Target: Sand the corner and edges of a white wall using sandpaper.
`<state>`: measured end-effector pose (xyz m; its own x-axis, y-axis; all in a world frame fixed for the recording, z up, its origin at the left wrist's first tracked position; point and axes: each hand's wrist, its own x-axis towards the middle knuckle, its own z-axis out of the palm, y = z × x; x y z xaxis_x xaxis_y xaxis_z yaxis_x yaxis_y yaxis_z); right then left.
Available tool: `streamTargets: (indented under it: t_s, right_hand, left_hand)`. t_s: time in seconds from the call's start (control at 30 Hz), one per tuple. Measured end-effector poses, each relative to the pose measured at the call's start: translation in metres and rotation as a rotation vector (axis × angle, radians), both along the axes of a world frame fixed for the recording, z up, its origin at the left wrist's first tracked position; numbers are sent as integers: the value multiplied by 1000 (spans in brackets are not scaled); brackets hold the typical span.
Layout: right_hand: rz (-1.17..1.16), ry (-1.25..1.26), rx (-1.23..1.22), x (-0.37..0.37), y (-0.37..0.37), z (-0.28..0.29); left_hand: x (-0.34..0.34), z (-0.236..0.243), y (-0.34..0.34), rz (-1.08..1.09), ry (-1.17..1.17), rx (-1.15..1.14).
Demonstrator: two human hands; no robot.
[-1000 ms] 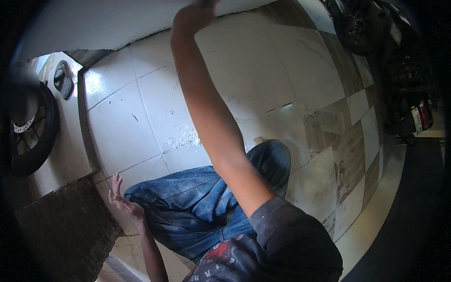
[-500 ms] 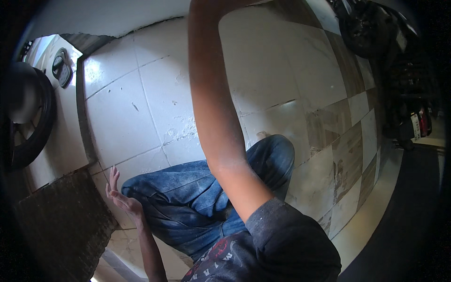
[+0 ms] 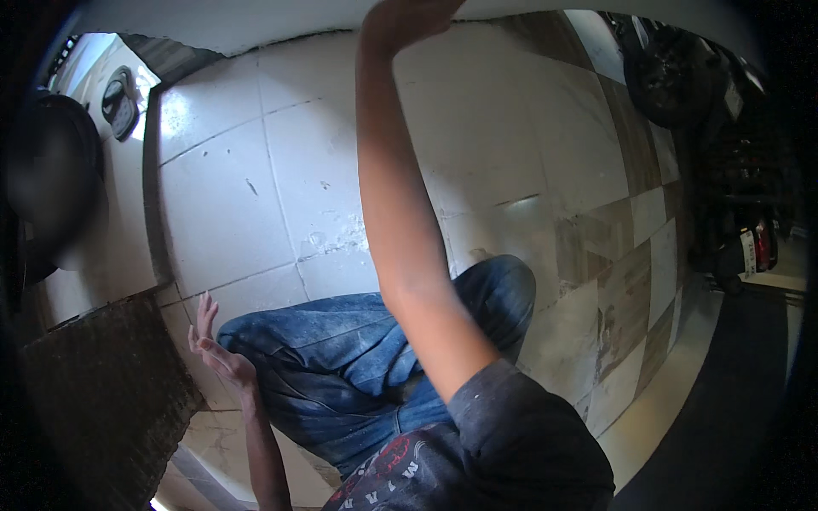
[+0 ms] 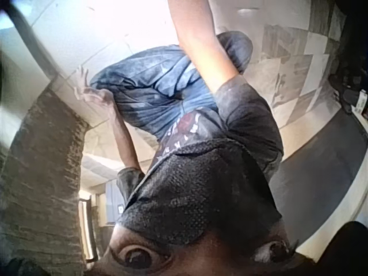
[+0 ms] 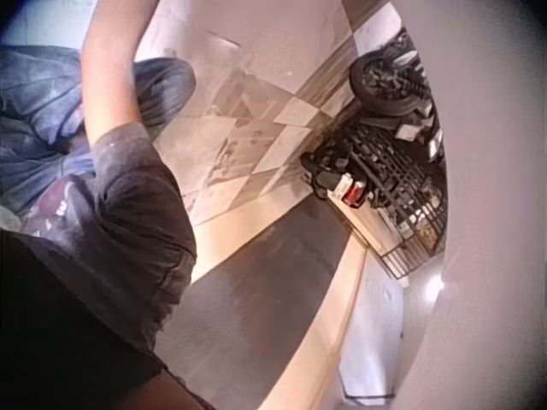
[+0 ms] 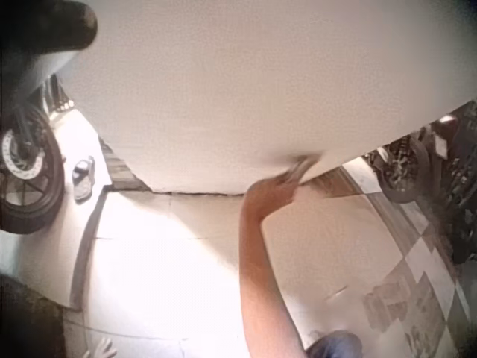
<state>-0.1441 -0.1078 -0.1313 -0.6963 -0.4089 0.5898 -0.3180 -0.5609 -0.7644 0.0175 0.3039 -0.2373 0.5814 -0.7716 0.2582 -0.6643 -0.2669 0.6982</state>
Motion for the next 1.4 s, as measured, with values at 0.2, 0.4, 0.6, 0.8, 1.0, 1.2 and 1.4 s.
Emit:
streamTargets:
  t_s: [0.2, 0.4, 0.6, 0.8, 1.0, 1.2, 1.4]
  right_hand:
    - [-34, 81, 28, -16, -3, 4]
    - [-262, 382, -147, -49, -31, 19]
    - [-275, 382, -86, -36, -21, 14]
    - [-139, 360, -316, -38, 8, 71]
    - [-263, 544, -519, 6, 12, 61]
    - [29, 108, -263, 15, 14, 56]
    - [-265, 121, -76, 20, 0, 26]
  left_hand:
    - [2, -1, 1, 28, 53, 12]
    - [2, -3, 2, -11, 37, -4]
    - [2, 0, 1, -1, 28, -19]
    - [1, -2, 3, 30, 42, -3]
    - [3, 0, 2, 11, 75, -51]
    - [2, -3, 6, 28, 59, -75]
    - [3, -2, 12, 12, 81, -136]
